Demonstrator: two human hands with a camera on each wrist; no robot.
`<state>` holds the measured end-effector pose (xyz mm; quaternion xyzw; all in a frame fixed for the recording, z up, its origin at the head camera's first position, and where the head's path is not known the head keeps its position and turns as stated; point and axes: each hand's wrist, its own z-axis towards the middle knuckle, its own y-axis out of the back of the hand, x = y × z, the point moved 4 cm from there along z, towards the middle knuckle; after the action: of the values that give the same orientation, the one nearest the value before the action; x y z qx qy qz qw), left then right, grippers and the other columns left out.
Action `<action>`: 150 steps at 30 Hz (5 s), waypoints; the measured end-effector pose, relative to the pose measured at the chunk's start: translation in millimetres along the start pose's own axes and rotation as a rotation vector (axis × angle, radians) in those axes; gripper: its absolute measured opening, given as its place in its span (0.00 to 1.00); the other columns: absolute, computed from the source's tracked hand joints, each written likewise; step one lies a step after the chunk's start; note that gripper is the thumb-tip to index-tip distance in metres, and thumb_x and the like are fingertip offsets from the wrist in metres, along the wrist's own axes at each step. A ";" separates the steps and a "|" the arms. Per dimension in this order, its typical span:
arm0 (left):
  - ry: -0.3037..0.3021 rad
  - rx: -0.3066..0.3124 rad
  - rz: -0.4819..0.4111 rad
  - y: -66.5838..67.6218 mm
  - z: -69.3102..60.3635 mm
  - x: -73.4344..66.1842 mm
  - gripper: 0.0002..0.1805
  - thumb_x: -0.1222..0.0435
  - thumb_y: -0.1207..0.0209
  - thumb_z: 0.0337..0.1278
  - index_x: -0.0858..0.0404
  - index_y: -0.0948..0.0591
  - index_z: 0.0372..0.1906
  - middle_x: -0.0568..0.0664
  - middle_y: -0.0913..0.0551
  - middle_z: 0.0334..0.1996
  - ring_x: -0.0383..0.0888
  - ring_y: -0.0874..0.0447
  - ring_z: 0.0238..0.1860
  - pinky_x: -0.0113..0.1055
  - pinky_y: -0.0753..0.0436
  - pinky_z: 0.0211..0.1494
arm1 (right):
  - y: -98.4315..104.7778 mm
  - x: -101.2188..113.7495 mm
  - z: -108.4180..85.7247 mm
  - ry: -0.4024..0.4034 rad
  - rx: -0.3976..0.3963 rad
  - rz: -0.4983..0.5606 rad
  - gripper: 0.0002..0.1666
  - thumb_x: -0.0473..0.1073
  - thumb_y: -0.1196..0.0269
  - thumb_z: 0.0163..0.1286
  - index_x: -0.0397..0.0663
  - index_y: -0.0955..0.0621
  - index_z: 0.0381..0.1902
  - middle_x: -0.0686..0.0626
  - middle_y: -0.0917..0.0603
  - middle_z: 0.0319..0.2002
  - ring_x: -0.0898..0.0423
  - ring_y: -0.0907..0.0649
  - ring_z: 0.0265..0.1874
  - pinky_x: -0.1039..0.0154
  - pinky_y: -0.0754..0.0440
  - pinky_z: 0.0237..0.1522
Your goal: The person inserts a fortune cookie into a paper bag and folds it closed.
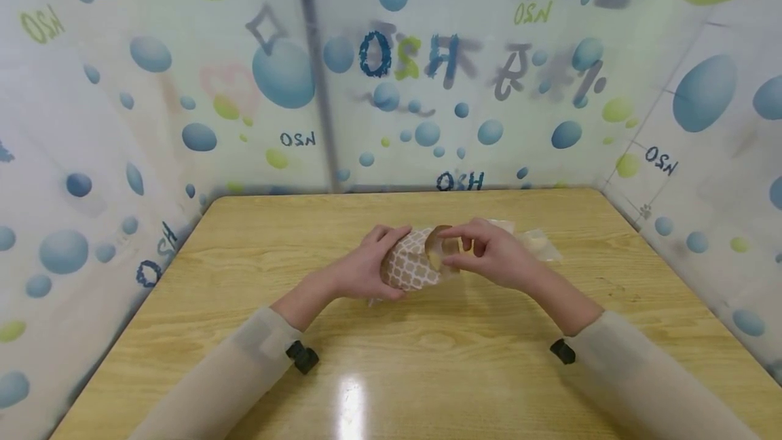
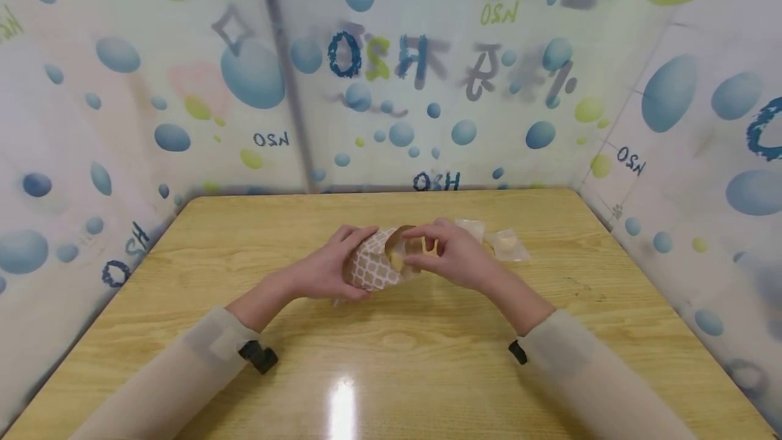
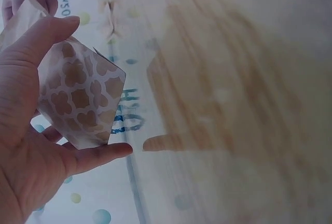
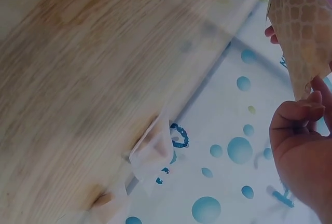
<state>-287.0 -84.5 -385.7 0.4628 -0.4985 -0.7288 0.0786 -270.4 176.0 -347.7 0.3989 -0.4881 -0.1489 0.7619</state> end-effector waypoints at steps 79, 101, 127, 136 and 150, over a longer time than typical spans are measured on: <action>0.031 -0.006 0.006 4.3 -2.5 1.5 0.66 0.55 0.17 0.53 0.57 0.48 0.90 0.62 0.40 0.77 0.60 0.36 0.74 0.60 0.25 0.77 | 43.9 -0.7 -10.0 -0.091 0.132 0.195 0.26 0.48 0.30 0.79 0.53 0.16 0.71 0.45 0.15 0.44 0.54 0.21 0.33 0.62 0.20 0.33; 0.006 0.009 -0.017 2.3 -0.3 -2.9 0.67 0.55 0.18 0.53 0.58 0.49 0.90 0.62 0.40 0.77 0.58 0.35 0.73 0.59 0.25 0.78 | 19.4 18.8 13.9 0.035 0.094 -0.007 0.27 0.47 0.25 0.75 0.51 0.14 0.70 0.49 0.18 0.46 0.54 0.25 0.31 0.61 0.24 0.35; 0.031 -0.008 -0.058 6.1 -4.0 1.3 0.68 0.55 0.17 0.52 0.56 0.49 0.91 0.62 0.40 0.77 0.58 0.34 0.73 0.60 0.25 0.77 | 19.2 6.3 3.9 0.000 0.008 0.058 0.29 0.47 0.27 0.76 0.58 0.16 0.73 0.45 0.17 0.50 0.53 0.25 0.33 0.63 0.24 0.34; 0.033 -0.001 -0.059 4.4 -1.8 1.2 0.68 0.55 0.18 0.52 0.55 0.50 0.91 0.61 0.40 0.77 0.57 0.33 0.72 0.59 0.25 0.77 | 6.4 5.8 9.4 0.001 0.046 0.073 0.30 0.45 0.26 0.75 0.55 0.15 0.73 0.45 0.22 0.45 0.54 0.30 0.29 0.64 0.27 0.31; 0.029 0.006 -0.051 2.8 -2.1 -0.4 0.68 0.54 0.17 0.52 0.55 0.50 0.91 0.60 0.41 0.77 0.56 0.34 0.73 0.58 0.25 0.78 | -1.6 7.5 12.6 -0.004 0.059 0.065 0.29 0.44 0.25 0.74 0.50 0.15 0.71 0.41 0.26 0.42 0.53 0.34 0.32 0.62 0.31 0.34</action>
<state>-286.1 -86.9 -383.4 0.4860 -0.4877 -0.7222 0.0659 -277.4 164.5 -341.7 0.4046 -0.5065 -0.1105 0.7534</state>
